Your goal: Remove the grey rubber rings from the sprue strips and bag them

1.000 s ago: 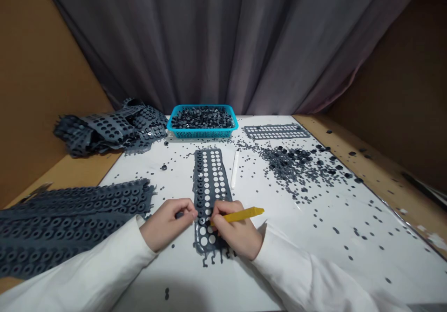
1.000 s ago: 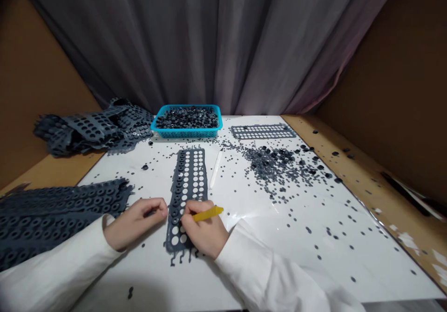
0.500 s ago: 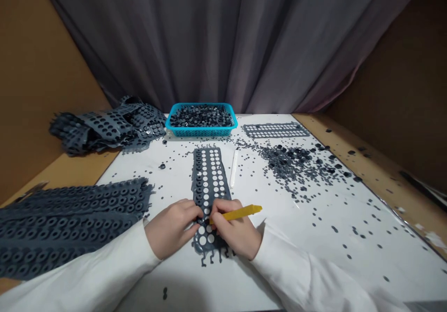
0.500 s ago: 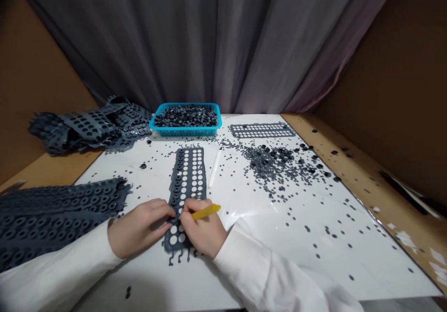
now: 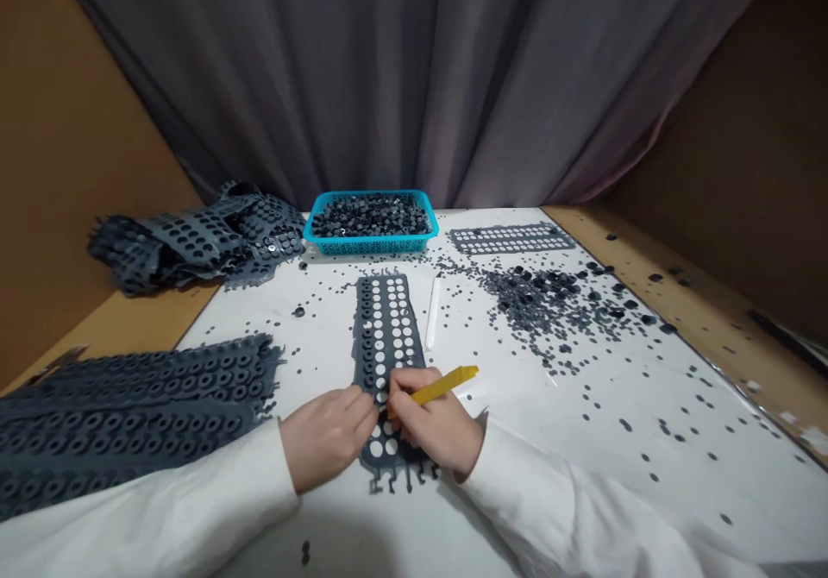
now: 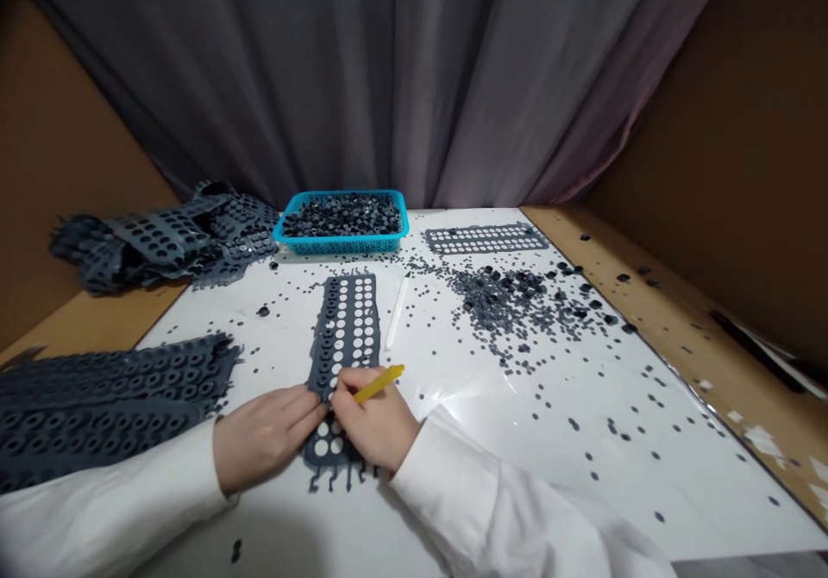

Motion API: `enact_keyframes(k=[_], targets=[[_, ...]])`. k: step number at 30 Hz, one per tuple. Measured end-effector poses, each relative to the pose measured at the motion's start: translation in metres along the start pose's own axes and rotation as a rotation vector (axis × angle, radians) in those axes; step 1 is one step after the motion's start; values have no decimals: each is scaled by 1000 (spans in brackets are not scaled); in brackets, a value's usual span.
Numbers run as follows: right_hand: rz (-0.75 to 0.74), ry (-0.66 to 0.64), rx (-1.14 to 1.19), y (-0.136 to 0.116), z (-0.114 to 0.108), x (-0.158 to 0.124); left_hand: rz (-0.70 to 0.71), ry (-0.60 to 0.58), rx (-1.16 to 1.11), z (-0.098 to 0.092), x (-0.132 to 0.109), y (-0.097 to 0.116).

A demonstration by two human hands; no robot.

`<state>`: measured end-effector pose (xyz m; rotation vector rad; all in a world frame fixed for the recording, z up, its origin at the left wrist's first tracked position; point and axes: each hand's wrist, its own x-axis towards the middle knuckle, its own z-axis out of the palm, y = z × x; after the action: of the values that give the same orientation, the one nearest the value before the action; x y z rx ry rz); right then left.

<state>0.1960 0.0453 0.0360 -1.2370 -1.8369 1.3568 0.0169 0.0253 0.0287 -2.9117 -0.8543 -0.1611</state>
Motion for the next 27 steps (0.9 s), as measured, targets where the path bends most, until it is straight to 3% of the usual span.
enact_keyframes(k=[3,9,13,20,27], targets=[[16,3,6,2,1,0,-56,78,-95,4,-3,-7],[12,3,-9,3,1,0,-434,107,-695,-11,1,-18],[6,7,-8,3,0,-1,-594,98,-781,-12,1,-19],[0,8,5,2,0,-2,-584,-35,-819,-10,-1,-20],[12,5,16,-1,0,-3,-623,-23,-779,-14,-7,-15]])
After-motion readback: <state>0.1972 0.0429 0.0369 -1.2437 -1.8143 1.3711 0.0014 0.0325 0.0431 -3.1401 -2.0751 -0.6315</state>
